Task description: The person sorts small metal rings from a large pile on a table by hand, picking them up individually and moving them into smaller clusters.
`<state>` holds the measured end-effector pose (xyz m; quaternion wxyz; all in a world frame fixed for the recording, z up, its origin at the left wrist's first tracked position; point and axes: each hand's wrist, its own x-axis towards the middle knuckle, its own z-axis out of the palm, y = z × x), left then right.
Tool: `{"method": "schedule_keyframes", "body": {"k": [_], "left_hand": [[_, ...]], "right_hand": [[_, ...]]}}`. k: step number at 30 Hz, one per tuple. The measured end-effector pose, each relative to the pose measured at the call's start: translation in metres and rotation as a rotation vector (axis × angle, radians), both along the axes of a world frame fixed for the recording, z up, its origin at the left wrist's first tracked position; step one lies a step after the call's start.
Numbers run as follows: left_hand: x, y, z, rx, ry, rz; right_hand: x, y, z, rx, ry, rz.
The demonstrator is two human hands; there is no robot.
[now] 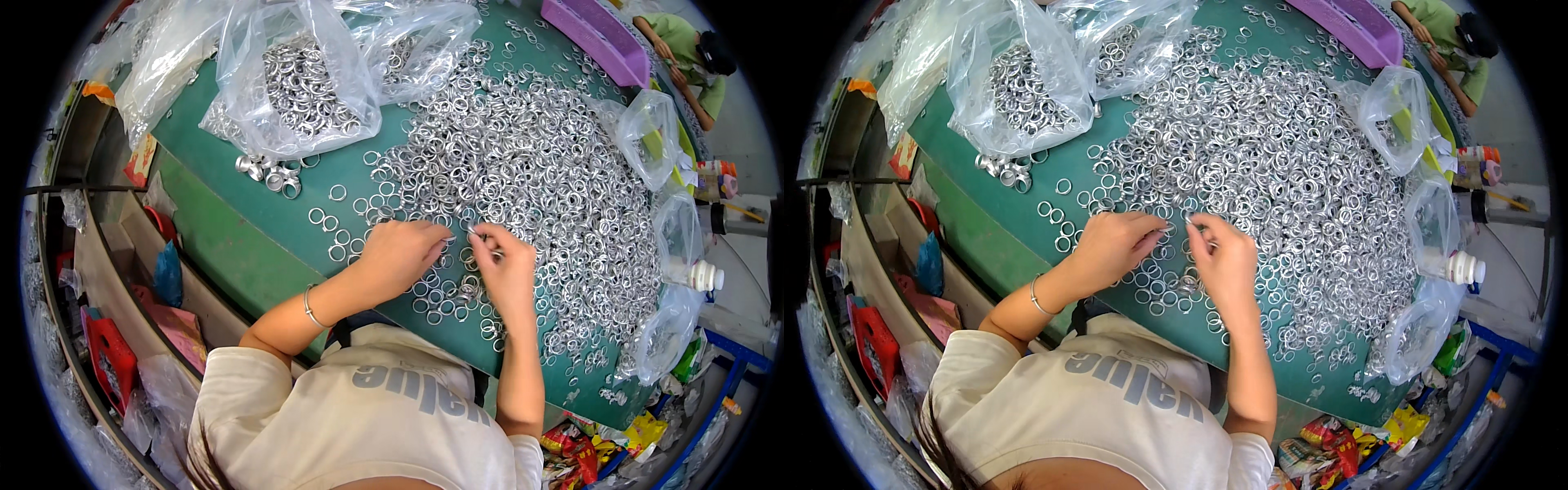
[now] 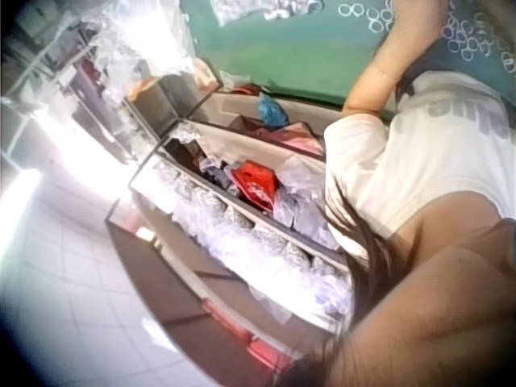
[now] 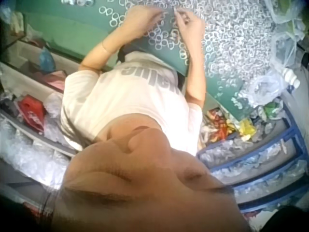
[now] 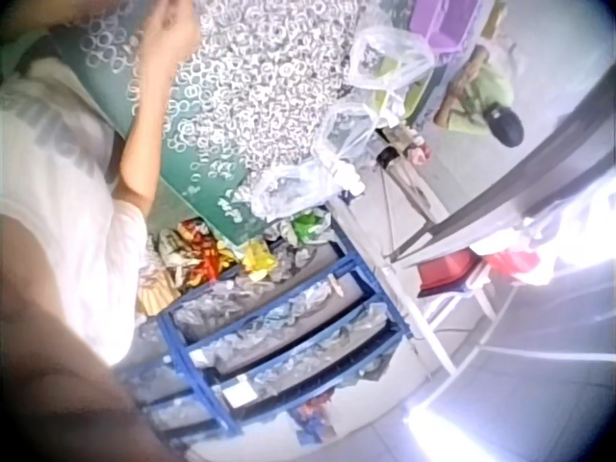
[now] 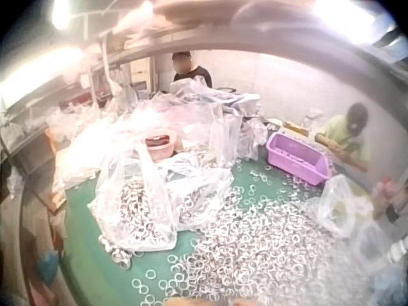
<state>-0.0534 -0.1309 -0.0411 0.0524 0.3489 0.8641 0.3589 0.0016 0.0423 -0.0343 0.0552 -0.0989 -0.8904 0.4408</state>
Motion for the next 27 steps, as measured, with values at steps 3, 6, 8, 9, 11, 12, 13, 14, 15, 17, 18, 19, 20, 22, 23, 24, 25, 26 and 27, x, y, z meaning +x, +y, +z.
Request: {"method": "schedule_keyframes", "body": {"k": [3, 6, 8, 9, 11, 12, 13, 14, 15, 17, 18, 19, 20, 22, 23, 24, 25, 26, 27], "left_hand": [[0.003, -0.007, 0.004, -0.017, -0.016, 0.075], [-0.003, -0.016, 0.007, -0.053, 0.030, 0.130], [-0.005, -0.017, 0.010, -0.068, 0.041, 0.120], [-0.005, -0.015, 0.012, -0.076, 0.030, 0.096], [-0.003, -0.010, 0.014, -0.118, 0.020, 0.019], [-0.001, -0.004, 0.013, -0.151, 0.023, -0.033], [0.000, 0.000, 0.012, -0.185, 0.025, -0.084], [0.000, 0.004, 0.009, -0.221, 0.022, -0.092], [-0.001, 0.007, 0.003, -0.257, 0.020, -0.099], [-0.002, 0.009, -0.001, -0.291, 0.018, -0.094], [-0.002, 0.008, -0.001, -0.287, 0.018, -0.081], [-0.001, 0.008, -0.001, -0.284, 0.018, -0.068], [-0.002, 0.009, 0.000, -0.294, 0.014, -0.065], [-0.003, 0.012, 0.005, -0.312, 0.006, -0.057], [-0.003, 0.012, 0.004, -0.310, 0.013, -0.070], [-0.004, 0.011, 0.002, -0.308, 0.021, -0.084], [-0.005, 0.011, 0.000, -0.305, 0.029, -0.098], [-0.005, 0.011, -0.003, -0.200, 0.018, -0.067], [-0.005, 0.010, -0.006, -0.096, 0.008, -0.038]], "right_hand": [[0.022, 0.022, 0.003, -0.912, -0.041, -0.100], [0.032, 0.034, 0.007, -1.452, 0.119, -0.096], [0.036, 0.034, 0.014, -1.434, 0.070, -0.285], [0.036, 0.034, 0.013, -1.320, 0.029, -0.325], [0.034, 0.033, 0.010, -1.086, -0.052, -0.402], [0.031, 0.031, 0.012, -1.125, -0.058, -0.346], [0.028, 0.027, 0.010, -0.886, -0.050, -0.316], [0.027, 0.024, 0.005, -0.648, -0.038, -0.287], [0.024, 0.023, -0.006, -0.344, 0.065, -0.295], [0.021, 0.015, 0.005, -0.433, -0.015, -0.348], [0.018, 0.010, 0.013, -0.477, -0.057, -0.373], [0.017, 0.012, 0.014, -0.092, -0.009, -0.253], [0.016, 0.012, 0.011, 0.099, 0.002, -0.182], [0.015, 0.012, 0.000, 0.478, 0.025, -0.036], [0.010, 0.007, 0.005, 0.553, -0.065, -0.048], [0.009, 0.007, 0.003, 0.571, -0.063, -0.042], [0.008, 0.008, 0.001, 0.588, -0.062, -0.036], [0.007, 0.009, 0.000, 0.606, -0.059, -0.026], [0.009, 0.012, 0.003, 0.500, 0.003, -0.028]]}}
